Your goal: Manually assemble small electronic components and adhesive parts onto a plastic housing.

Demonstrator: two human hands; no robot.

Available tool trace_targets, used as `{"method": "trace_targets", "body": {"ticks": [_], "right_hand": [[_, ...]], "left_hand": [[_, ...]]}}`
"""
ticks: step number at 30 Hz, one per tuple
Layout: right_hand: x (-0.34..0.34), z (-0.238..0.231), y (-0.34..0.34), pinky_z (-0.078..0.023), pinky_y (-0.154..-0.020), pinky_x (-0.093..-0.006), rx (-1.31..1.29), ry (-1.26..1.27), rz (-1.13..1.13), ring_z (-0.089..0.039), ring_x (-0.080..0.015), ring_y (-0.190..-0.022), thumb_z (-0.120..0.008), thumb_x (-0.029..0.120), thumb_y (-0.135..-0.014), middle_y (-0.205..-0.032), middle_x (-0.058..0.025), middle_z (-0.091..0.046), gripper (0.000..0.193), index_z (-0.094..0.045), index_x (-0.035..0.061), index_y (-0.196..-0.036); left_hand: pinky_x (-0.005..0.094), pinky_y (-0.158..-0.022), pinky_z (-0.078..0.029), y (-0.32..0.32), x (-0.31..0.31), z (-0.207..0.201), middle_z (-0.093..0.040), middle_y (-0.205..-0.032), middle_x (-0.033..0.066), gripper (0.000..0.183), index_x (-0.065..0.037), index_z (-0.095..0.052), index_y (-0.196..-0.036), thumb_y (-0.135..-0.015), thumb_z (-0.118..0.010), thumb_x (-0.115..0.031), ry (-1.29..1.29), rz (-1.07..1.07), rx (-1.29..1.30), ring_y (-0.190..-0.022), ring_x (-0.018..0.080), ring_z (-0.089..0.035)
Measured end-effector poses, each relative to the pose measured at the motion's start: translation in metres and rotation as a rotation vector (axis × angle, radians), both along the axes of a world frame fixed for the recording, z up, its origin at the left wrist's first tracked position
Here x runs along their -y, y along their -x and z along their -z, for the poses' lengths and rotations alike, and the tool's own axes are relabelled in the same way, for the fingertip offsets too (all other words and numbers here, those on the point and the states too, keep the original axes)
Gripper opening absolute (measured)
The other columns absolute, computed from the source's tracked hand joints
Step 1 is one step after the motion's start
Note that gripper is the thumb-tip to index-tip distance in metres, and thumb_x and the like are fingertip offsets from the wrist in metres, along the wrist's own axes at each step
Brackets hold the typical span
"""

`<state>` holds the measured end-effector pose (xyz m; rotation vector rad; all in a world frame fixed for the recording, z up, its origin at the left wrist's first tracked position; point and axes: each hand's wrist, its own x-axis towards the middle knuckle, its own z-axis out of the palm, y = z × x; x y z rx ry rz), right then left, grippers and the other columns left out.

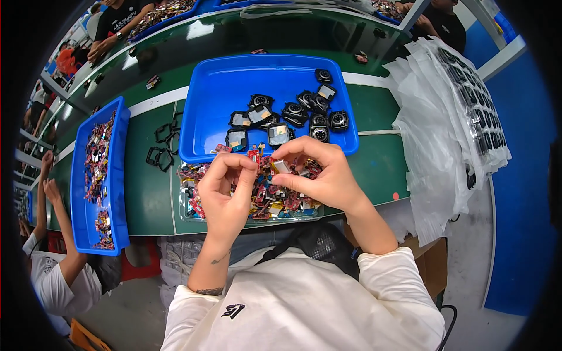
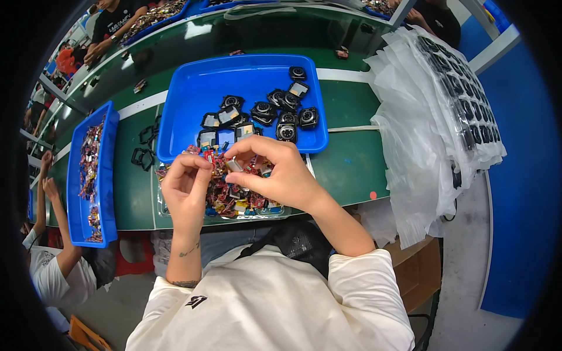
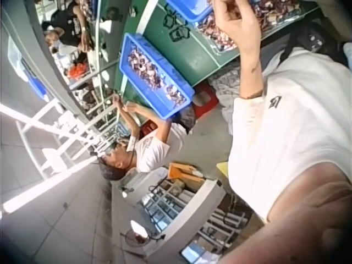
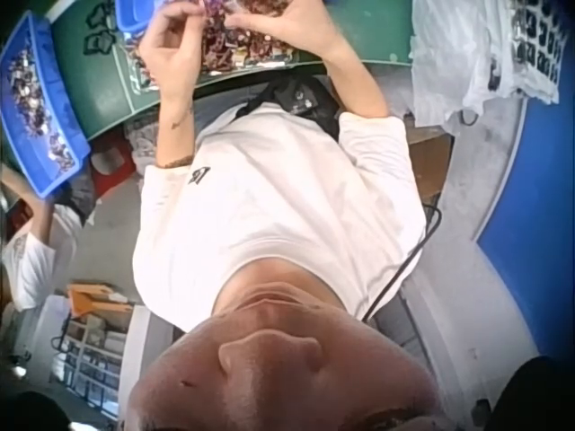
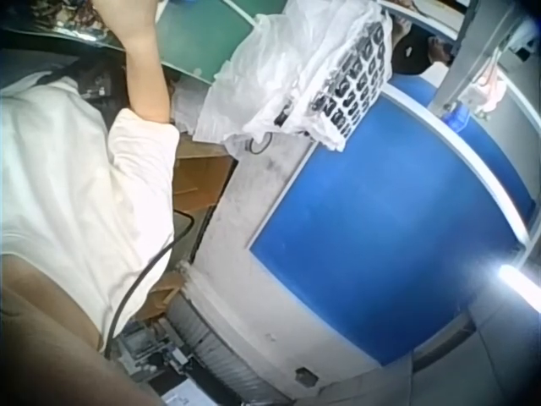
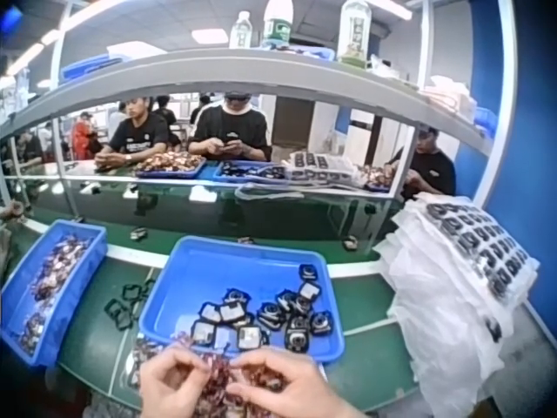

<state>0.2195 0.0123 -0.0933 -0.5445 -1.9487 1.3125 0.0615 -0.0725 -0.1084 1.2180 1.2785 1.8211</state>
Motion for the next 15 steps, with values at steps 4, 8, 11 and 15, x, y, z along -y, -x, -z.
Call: {"method": "trace_targets", "body": {"ticks": [4,8,11,15], "right_hand": [[-0.0024,0.0082,-0.0019,-0.048,-0.066,-0.0214,-0.031,0.241,-0.078,-0.058,-0.0066,-0.075,-0.073,0.006,-0.078,-0.093,-0.0043,-0.065,0.029,-0.065,0.0007,-0.105],[-0.0021,0.0034,-0.0001,-0.047,-0.062,-0.0198,-0.043,0.288,-0.045,-0.061,-0.0058,-0.076,-0.070,0.012,-0.081,-0.086,-0.0034,-0.067,0.023,-0.067,0.0022,-0.102],[-0.0052,0.0013,-0.0003,-0.047,-0.062,-0.0192,0.003,0.124,-0.073,-0.060,-0.0052,-0.074,-0.068,0.011,-0.083,-0.085,-0.0040,-0.066,0.020,-0.067,0.0015,-0.101],[-0.0056,0.0065,0.0013,-0.047,-0.062,-0.0188,-0.144,0.378,-0.125,-0.060,-0.0054,-0.073,-0.067,0.008,-0.083,-0.085,-0.0041,-0.066,0.017,-0.067,0.0004,-0.098]], "left_hand": [[0.0163,-0.060,-0.038,-0.0009,0.0008,0.0005,-0.055,-0.082,-0.0004,0.004,0.001,-0.058,-0.085,-0.086,-0.061,0.003,0.006,0.003,-0.005,-0.068,0.0026,-0.049],[0.0166,-0.060,-0.038,0.0006,0.0019,0.0026,-0.055,-0.083,-0.0003,0.004,0.001,-0.058,-0.085,-0.086,-0.061,0.003,0.001,0.019,0.007,-0.068,0.0026,-0.048],[0.0167,-0.059,-0.037,0.0013,0.0003,0.0026,-0.054,-0.084,0.0000,0.004,0.001,-0.058,-0.085,-0.085,-0.061,0.003,0.016,0.027,-0.016,-0.068,0.0028,-0.047],[0.0170,-0.058,-0.036,0.0031,0.0016,0.0046,-0.054,-0.084,0.0008,0.004,0.000,-0.059,-0.084,-0.084,-0.062,0.004,-0.013,0.031,-0.086,-0.067,0.0032,-0.046]]}}
